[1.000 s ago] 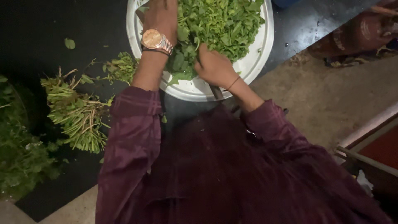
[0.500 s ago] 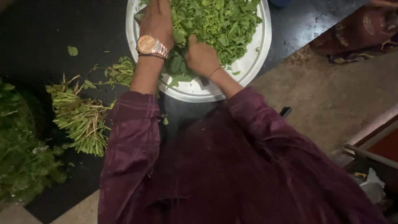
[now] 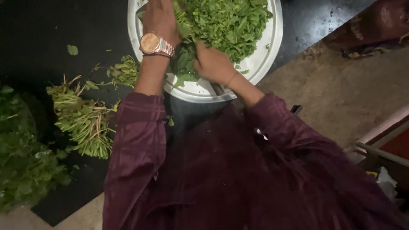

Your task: The person chops leafy greens on a wooden block with a knife, moving the cut greens into a large metal tray.

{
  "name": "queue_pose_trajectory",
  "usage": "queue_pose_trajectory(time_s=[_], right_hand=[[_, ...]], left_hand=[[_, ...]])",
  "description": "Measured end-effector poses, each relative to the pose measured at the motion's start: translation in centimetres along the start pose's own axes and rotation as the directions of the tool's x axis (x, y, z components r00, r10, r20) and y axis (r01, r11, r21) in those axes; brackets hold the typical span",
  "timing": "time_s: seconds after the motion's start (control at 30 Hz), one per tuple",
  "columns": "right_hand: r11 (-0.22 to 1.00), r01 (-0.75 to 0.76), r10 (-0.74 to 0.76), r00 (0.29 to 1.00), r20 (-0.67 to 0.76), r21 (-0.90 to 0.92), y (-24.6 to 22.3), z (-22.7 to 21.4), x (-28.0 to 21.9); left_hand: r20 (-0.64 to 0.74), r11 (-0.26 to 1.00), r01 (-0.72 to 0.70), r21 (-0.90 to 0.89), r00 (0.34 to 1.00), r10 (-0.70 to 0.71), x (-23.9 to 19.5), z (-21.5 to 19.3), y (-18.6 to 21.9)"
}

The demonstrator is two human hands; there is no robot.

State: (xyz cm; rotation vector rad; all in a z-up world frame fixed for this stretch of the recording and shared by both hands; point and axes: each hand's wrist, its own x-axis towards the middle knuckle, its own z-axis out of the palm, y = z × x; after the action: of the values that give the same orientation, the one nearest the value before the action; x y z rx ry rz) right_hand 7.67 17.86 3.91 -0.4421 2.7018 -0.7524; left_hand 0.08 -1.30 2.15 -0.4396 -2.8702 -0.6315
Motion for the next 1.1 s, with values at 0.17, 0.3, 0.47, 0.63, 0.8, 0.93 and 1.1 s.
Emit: queue_pose_trajectory(time_s=[0.17, 0.3, 0.47, 0.63, 0.8, 0.93, 1.1], right_hand=[[0.968, 0.037, -0.079, 0.983, -0.164, -0.249, 1.2, 3.0, 0.6], [0.934, 0.002, -0.075, 0.979, -0.191, -0.356, 1.7, 5.0, 0.1], [0.959, -0.033, -0.005, 0.991, -0.134, -0.281, 1.9, 4.0, -1.0], [0.999, -0.049, 0.048, 0.977, -0.208, -0.002, -0.6, -2.0, -2.5], [1.000, -0.008, 0.007, 0.983, -0.181, -0.005, -4.6, -4.2, -2.9], [0.992, -0.039, 0.023, 0.991, -0.129, -0.119, -5.0, -3.7, -1.9], [0.989, 0.025, -0.048, 0.988, -0.148, -0.148, -3.1, -2.7, -0.1]], left_hand=[[-0.003, 1.000, -0.027, -0.008, 1.000, 0.027, -0.3, 0.0, -0.1], [-0.022, 0.997, -0.045, -0.055, 0.999, 0.044, -0.1, -1.0, 0.2], [-0.037, 0.997, -0.044, -0.064, 0.998, 0.042, -0.4, -1.1, 0.6], [-0.068, 0.999, 0.008, 0.032, 0.998, -0.006, 0.0, 1.0, -0.2], [-0.145, 1.000, 0.012, -0.001, 0.989, -0.012, -0.4, 3.1, -0.6], [-0.143, 0.991, 0.085, 0.101, 0.987, -0.070, 0.2, 3.7, -0.2], [-0.149, 0.996, 0.005, 0.091, 0.989, 0.009, -0.6, 1.4, 0.8]])
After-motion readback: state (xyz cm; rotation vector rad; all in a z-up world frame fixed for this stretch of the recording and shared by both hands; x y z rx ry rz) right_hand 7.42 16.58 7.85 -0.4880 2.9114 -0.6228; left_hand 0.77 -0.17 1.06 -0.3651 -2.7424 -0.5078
